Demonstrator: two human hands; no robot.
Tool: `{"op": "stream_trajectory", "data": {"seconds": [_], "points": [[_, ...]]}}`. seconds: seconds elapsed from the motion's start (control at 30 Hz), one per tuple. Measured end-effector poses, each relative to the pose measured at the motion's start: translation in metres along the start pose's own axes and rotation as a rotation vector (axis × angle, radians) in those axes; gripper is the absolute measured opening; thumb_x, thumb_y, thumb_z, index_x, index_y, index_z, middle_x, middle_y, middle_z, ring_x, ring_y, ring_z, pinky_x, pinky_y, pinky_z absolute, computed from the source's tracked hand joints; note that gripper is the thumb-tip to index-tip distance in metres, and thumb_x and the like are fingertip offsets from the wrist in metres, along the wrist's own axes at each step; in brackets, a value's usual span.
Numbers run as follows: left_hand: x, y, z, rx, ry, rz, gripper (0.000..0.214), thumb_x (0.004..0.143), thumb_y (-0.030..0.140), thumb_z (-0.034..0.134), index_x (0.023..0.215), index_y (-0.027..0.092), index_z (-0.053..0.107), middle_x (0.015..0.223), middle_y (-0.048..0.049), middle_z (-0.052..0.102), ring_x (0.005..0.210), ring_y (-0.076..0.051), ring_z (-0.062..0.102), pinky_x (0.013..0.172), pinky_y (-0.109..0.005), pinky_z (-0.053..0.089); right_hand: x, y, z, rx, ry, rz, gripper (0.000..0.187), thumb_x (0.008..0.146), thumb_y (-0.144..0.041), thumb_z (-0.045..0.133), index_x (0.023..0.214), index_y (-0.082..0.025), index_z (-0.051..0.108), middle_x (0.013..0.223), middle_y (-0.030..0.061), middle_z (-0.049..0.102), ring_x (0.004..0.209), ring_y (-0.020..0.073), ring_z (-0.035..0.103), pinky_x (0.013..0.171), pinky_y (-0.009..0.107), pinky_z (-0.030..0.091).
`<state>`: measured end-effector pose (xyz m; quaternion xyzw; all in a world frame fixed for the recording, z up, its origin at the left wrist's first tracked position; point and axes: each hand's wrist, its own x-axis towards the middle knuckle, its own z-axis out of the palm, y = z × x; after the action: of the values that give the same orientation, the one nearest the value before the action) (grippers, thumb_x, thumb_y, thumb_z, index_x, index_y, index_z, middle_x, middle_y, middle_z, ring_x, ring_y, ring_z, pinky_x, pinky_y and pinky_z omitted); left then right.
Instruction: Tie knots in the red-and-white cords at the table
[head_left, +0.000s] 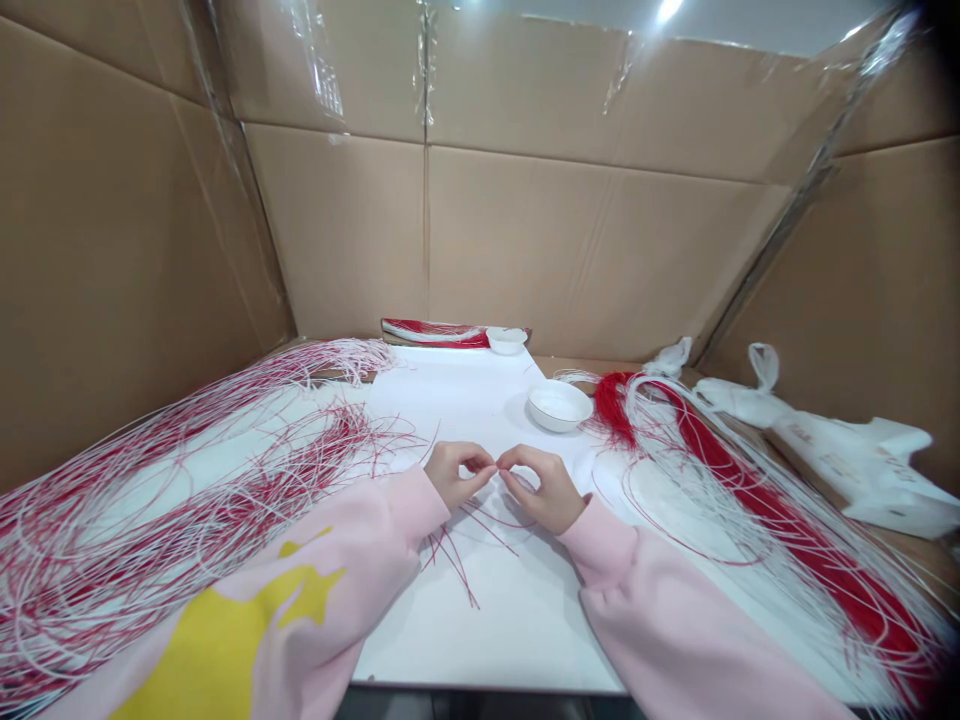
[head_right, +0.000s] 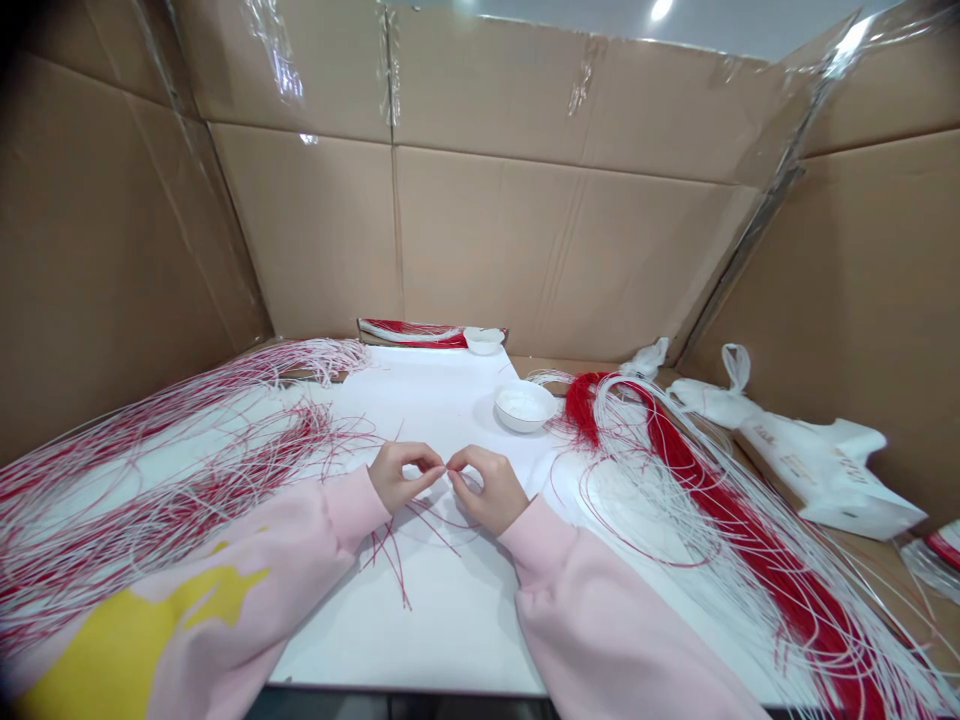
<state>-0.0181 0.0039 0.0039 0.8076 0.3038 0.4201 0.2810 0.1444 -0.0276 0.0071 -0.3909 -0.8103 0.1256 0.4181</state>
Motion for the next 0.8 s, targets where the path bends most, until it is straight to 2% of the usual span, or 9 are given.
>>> {"op": "stream_trajectory", "data": {"seconds": [0.17,0.53,0.73,0.8], "points": [[0.001,-0.001,-0.001,0.005,0.033,-0.017,0.015,0.068,0.021,0.053,0.065,0.009,0.061,0.059,-0.0051,0.062,0.053,-0.01,0.055,0.055,-0.021,0.046,0.0,0.0,-0.001,-0.006,0.035,-0.004,0.009,0.074,-0.013,0.046,0.074,-0.017,0.054,0.072,0.0032,0.059,0.067,0.0139,0.055,0.064,0.026,0.044],[0.001,-0.002,-0.002,0.0,-0.003,-0.014,0.017,0.071,0.024,0.053,0.067,0.01,0.063,0.061,-0.005,0.063,0.056,-0.011,0.056,0.057,-0.02,0.046,0.0,0.001,-0.001,0.011,0.017,-0.015,0.01,0.077,-0.016,0.047,0.075,-0.017,0.057,0.073,0.0041,0.061,0.07,0.0149,0.057,0.066,0.027,0.045],[0.002,-0.009,-0.001,-0.025,0.058,-0.065,0.019,0.073,0.023,0.05,0.08,0.01,0.062,0.067,-0.0051,0.064,0.059,-0.011,0.058,0.058,-0.021,0.046,0.002,0.03,-0.009,-0.041,0.258,0.189,0.012,0.081,-0.022,0.04,0.08,-0.017,0.051,0.088,0.0079,0.062,0.086,0.0172,0.057,0.072,0.031,0.047],[0.003,-0.01,-0.002,0.012,0.035,-0.071,0.019,0.075,0.023,0.047,0.08,0.011,0.061,0.066,-0.004,0.064,0.06,-0.011,0.058,0.057,-0.02,0.045,0.002,0.044,-0.011,-0.068,0.252,0.206,0.011,0.081,-0.021,0.039,0.08,-0.017,0.049,0.093,0.01,0.062,0.09,0.019,0.057,0.073,0.035,0.046]]}}
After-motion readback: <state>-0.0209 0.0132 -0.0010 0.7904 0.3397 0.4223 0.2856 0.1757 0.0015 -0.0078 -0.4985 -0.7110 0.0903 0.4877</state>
